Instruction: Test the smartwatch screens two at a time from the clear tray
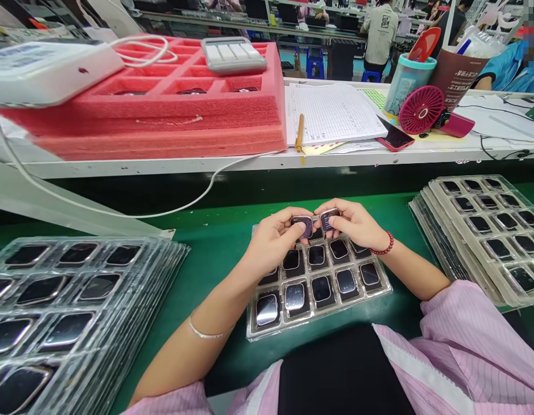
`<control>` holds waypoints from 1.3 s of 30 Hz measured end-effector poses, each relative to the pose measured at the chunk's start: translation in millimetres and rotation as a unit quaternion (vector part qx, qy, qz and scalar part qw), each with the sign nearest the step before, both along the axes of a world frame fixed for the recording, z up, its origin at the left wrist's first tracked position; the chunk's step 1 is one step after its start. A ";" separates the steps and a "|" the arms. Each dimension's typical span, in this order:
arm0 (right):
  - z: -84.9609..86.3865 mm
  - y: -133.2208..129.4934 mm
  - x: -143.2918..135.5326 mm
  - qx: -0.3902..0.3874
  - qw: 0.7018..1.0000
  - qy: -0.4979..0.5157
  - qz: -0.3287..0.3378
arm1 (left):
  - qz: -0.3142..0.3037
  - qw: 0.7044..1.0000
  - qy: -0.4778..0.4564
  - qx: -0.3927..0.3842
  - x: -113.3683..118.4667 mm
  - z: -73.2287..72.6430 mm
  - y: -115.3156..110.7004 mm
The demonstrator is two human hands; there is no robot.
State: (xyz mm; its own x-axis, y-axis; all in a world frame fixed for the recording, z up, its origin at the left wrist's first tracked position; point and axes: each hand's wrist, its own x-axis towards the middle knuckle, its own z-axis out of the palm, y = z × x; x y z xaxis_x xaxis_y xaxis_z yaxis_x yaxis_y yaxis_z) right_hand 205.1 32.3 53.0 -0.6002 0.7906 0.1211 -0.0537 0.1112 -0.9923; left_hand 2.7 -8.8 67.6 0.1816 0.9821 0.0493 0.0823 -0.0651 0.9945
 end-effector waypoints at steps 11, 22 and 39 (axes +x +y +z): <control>-2.2 0.6 -0.2 0.019 1.000 -0.004 -0.004 | -0.001 1.000 -0.008 -0.008 1.8 1.1 0.2; -4.3 2.9 1.7 0.054 0.998 0.000 0.013 | 0.018 1.000 -0.012 0.005 -1.1 -4.0 1.8; -4.6 3.2 2.1 0.058 0.998 0.009 0.014 | 0.023 1.000 -0.021 -0.005 -0.9 -0.4 -0.5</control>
